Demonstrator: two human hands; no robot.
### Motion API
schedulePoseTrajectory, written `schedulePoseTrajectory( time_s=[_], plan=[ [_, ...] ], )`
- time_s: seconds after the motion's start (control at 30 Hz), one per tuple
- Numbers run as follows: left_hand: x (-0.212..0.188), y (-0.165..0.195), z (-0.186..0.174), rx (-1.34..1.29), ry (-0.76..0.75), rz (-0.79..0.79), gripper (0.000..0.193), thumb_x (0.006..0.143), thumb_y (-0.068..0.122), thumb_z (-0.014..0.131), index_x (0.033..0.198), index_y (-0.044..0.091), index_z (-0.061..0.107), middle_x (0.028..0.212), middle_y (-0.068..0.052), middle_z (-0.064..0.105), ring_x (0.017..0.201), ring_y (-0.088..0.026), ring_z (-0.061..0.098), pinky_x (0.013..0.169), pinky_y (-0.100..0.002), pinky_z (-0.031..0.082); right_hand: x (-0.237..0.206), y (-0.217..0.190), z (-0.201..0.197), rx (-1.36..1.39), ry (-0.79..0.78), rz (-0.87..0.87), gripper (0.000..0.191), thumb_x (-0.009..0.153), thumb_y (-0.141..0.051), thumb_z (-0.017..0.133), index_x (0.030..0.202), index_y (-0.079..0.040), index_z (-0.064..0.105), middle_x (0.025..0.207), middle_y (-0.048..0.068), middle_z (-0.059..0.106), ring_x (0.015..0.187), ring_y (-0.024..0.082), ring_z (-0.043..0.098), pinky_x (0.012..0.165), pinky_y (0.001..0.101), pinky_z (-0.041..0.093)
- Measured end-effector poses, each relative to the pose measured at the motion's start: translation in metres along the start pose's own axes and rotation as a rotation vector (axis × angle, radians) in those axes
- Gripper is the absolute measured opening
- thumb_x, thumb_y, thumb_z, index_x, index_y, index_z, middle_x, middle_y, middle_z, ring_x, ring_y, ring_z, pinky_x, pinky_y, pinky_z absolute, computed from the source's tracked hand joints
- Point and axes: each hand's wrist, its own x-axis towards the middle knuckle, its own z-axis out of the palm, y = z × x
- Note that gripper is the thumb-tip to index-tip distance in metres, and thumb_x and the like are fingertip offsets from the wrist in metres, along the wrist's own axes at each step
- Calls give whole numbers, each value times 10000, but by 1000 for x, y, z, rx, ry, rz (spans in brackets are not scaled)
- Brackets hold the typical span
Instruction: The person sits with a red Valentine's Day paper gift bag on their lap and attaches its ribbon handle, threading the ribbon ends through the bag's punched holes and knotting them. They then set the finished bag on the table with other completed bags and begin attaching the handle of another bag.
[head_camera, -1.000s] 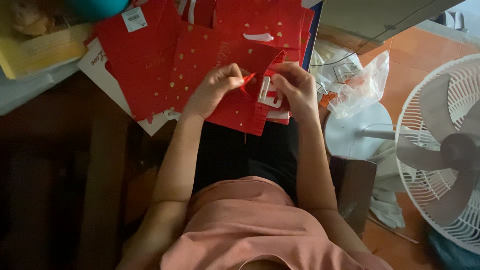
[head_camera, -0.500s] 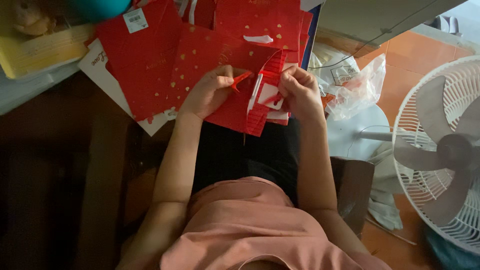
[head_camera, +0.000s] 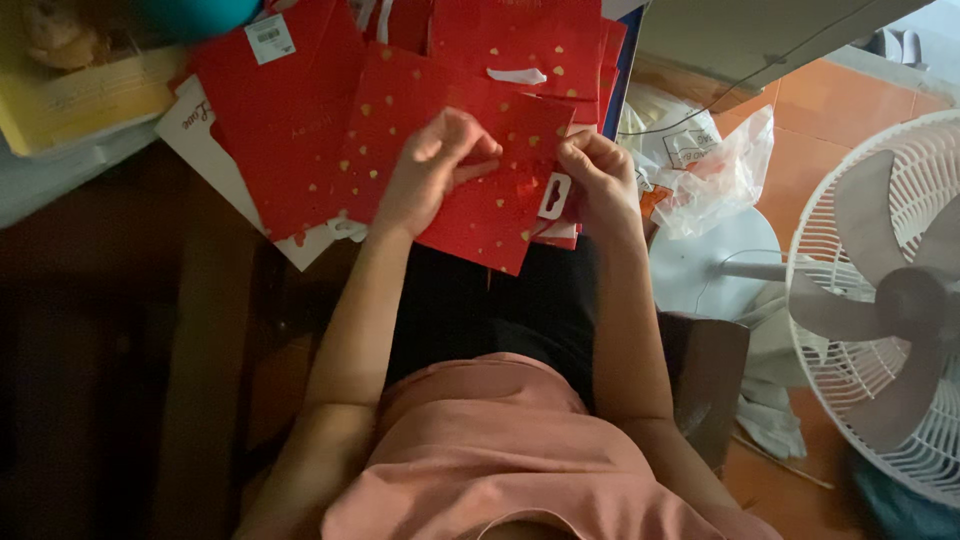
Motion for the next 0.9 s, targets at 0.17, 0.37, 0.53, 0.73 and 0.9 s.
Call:
schedulePoseTrajectory(
  time_s=[0.17,0.37,0.53,0.73,0.9],
  plan=[
    [9,4,30,670,28,182,542,889,498,712,1249,94,674,1085,-54,708,1045,-187,684,901,-371,573,2,4,2,-48,11,-27,155,1022,-149,692,926,-38,643,854,-9,663,738,61,597,660,247,509],
    [1,6,49,997,144,389,195,859,238,815,1017,125,795,983,-18,727,944,-233,670,825,-348,549,2,9,0,-80,24,-67,151,1038,-133,693,937,-33,643,835,-22,643,711,45,554,644,231,469],
    [5,1,44,938,152,335,129,930,217,745,941,89,742,886,-8,749,801,-229,672,756,-366,534,2,7,3,-75,32,-90,133,1034,-134,689,960,-28,657,838,-15,644,707,52,554,645,223,474],
    [4,-16,32,695,212,303,175,1083,217,606,1045,49,574,861,-79,679,713,-186,661,629,-349,499,-1,3,8,-121,30,-84,162,1023,-149,686,919,-33,642,738,9,622,601,83,559,540,245,478],
    [9,-26,23,660,233,343,191,1135,250,515,1088,73,572,891,-36,639,751,-140,639,641,-287,525,-1,6,14,-280,100,-134,136,1042,-117,698,958,-14,671,744,7,638,621,69,551,573,233,452]
  ],
)
